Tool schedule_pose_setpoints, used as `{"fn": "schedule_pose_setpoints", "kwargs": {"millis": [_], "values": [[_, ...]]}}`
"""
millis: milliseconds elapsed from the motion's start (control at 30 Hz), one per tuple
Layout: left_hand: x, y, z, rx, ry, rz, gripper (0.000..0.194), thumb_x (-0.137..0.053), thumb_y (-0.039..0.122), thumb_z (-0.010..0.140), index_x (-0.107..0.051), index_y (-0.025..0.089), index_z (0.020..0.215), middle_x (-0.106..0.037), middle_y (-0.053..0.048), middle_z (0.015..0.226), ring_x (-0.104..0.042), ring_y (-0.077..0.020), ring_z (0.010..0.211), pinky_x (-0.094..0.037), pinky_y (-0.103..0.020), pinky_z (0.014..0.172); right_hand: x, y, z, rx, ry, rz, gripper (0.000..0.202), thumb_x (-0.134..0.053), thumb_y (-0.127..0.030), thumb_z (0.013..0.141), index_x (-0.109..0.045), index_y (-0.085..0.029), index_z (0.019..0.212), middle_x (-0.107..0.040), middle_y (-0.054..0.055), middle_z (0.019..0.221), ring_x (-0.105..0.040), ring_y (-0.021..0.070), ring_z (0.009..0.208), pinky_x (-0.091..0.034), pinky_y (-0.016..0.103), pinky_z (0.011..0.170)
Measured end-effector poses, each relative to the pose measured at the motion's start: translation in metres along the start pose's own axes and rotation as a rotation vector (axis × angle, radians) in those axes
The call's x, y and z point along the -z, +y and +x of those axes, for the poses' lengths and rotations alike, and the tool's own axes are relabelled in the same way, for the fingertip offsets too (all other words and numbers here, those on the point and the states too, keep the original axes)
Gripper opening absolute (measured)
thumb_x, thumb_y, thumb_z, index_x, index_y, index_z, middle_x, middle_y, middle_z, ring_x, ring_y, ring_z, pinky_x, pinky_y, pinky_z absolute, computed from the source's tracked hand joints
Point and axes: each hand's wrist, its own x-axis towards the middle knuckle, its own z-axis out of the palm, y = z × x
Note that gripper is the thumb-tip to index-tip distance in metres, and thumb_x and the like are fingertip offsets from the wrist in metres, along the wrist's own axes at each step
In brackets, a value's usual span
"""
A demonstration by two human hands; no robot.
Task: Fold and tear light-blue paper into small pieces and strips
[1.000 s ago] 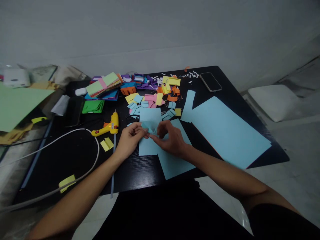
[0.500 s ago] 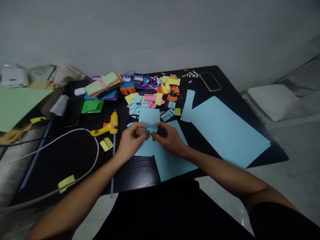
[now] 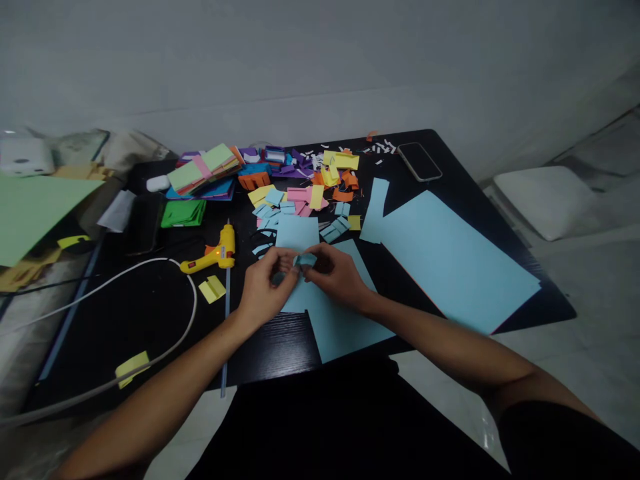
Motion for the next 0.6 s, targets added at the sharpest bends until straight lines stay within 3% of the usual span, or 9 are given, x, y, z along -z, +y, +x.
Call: {"fn": "schedule_pose_setpoints", "kwargs": {"millis": [233, 600], "values": [[-0.001, 0.001, -0.001, 0.021, 0.032, 0.133, 0.012, -0.062, 0.025, 0.093, -0.067, 0.022, 0.104, -0.068, 0.001, 0.083, -0.063, -0.0144, 0.074, -0.048, -0.024, 0.068, 0.000, -0.002, -0.002, 0.043, -0.004, -0.095, 0.021, -0.071, -0.029, 0.087, -0.069, -0.020, 0.106, -0.069, -0.001, 0.075, -0.068, 0.0155, 0.070, -0.055, 0.028, 0.069], [-0.003, -0.013, 0.000, 0.063, 0.034, -0.087, 0.018, -0.066, 0.022, 0.091, -0.063, 0.021, 0.108, -0.065, 0.001, 0.086, -0.061, -0.0141, 0.077, -0.048, -0.026, 0.073, -0.002, -0.001, -0.003, 0.073, 0.000, -0.081, 0.020, -0.071, -0.027, 0.088, -0.070, -0.020, 0.106, -0.070, 0.000, 0.076, -0.069, 0.0153, 0.070, -0.057, 0.028, 0.069]]}}
